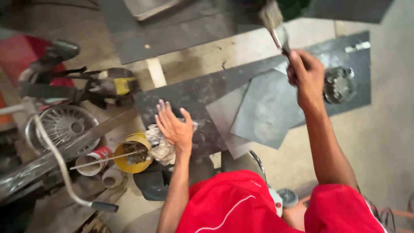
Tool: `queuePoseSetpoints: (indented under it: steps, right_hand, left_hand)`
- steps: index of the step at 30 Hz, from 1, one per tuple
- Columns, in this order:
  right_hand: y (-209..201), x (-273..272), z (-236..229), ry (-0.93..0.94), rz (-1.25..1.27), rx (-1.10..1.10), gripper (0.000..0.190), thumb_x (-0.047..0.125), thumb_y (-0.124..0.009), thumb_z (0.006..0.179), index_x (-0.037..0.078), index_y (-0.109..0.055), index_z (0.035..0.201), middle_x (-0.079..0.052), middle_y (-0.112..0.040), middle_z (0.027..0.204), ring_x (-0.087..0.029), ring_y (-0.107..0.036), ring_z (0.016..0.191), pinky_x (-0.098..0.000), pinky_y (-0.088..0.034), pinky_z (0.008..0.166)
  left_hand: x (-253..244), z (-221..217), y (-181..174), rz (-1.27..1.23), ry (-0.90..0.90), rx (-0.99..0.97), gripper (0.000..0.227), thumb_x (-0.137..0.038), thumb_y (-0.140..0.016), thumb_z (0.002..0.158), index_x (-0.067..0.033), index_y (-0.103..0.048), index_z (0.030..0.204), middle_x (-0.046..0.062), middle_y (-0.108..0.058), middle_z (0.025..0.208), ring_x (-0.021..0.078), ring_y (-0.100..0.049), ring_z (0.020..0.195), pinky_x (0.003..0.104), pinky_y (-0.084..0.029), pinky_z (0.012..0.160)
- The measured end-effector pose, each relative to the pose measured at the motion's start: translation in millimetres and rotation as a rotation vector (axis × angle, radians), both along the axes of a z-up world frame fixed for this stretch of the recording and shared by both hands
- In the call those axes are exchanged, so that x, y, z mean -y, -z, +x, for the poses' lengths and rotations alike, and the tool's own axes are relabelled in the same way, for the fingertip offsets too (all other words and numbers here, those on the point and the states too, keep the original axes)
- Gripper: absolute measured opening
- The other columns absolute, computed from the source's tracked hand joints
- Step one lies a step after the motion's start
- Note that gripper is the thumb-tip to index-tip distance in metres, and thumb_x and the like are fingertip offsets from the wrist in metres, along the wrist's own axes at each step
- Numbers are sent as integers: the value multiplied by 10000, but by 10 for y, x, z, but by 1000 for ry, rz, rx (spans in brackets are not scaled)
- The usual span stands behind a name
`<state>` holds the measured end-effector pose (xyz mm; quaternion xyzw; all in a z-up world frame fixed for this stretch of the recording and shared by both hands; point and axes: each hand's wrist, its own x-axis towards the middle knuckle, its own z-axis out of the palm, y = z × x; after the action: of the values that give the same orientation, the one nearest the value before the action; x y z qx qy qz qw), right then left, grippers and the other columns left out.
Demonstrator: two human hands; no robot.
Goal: The person places a sheet of sandpaper on a workbench and uses a metal engine part to rub against it, sanding the surface. They then wipe the part with a cloth and continue sanding different sides of the metal component on the sandpaper.
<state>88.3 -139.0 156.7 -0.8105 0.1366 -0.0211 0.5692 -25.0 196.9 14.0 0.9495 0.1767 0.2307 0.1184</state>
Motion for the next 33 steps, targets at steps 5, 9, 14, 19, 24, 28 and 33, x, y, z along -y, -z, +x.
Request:
queuePoseSetpoints:
  steps: [5, 9, 14, 19, 24, 28, 33]
  right_hand:
    - [-402, 265, -1160, 100, -454, 198, 127, -6, -750, 1096, -36, -757, 1218, -206, -716, 819, -214, -612, 554, -302, -475, 516]
    - [-12, 239, -1825, 269, -729, 396, 170, -131, -758, 1017, -83, -749, 1180, -212, -732, 803, -244, -613, 527, -324, -475, 503]
    - [852, 52, -2213, 242, -866, 319, 148, -7, -812, 941, -25, -773, 1083, -199, -735, 862, -356, -706, 711, -378, -559, 640]
    - [288, 123, -2322, 340, -907, 338, 155, 21, -850, 944, -18, -788, 1081, -191, -746, 877, -348, -716, 738, -375, -556, 648]
    - [39, 221, -2466, 511, -825, 400, 225, -21, -718, 1030, -76, -707, 1248, -176, -755, 895, -275, -753, 743, -322, -579, 675]
    - [997, 128, -2525, 312, -797, 278, 264, -83, -692, 933, -118, -685, 1195, -326, -700, 996, -489, -698, 906, -469, -569, 788]
    - [658, 118, -2365, 344, -855, 287, 165, 30, -751, 996, -2, -753, 1158, -189, -751, 975, -344, -733, 831, -361, -577, 678]
  left_hand:
    - [43, 12, 25, 28, 18, -4, 438, -303, -602, 964, -31, -635, 1306, 149, -645, 1381, 307, -627, 1284, 477, -425, 1118]
    - [82, 14, 56, 35, 29, 6, 423, -303, -600, 976, -27, -638, 1295, 152, -651, 1363, 312, -630, 1276, 477, -425, 1113]
    - [89, -9, 58, 48, 46, 22, 400, -253, -616, 961, -14, -636, 1281, 168, -648, 1351, 329, -634, 1261, 473, -426, 1099]
    - [55, -13, 98, 59, 59, 40, 401, -245, -625, 955, -10, -632, 1280, 173, -647, 1347, 331, -633, 1261, 471, -423, 1102]
    - [103, -30, 128, 58, 67, 27, 400, -256, -623, 966, -14, -628, 1285, 170, -641, 1353, 328, -625, 1267, 466, -416, 1106]
    - [78, -61, 63, 56, 63, 15, 396, -246, -627, 963, -6, -626, 1278, 178, -644, 1342, 335, -624, 1264, 470, -414, 1108]
    - [98, 22, 100, 62, 64, 25, 389, -246, -630, 975, -1, -626, 1278, 182, -647, 1337, 336, -622, 1266, 475, -413, 1106]
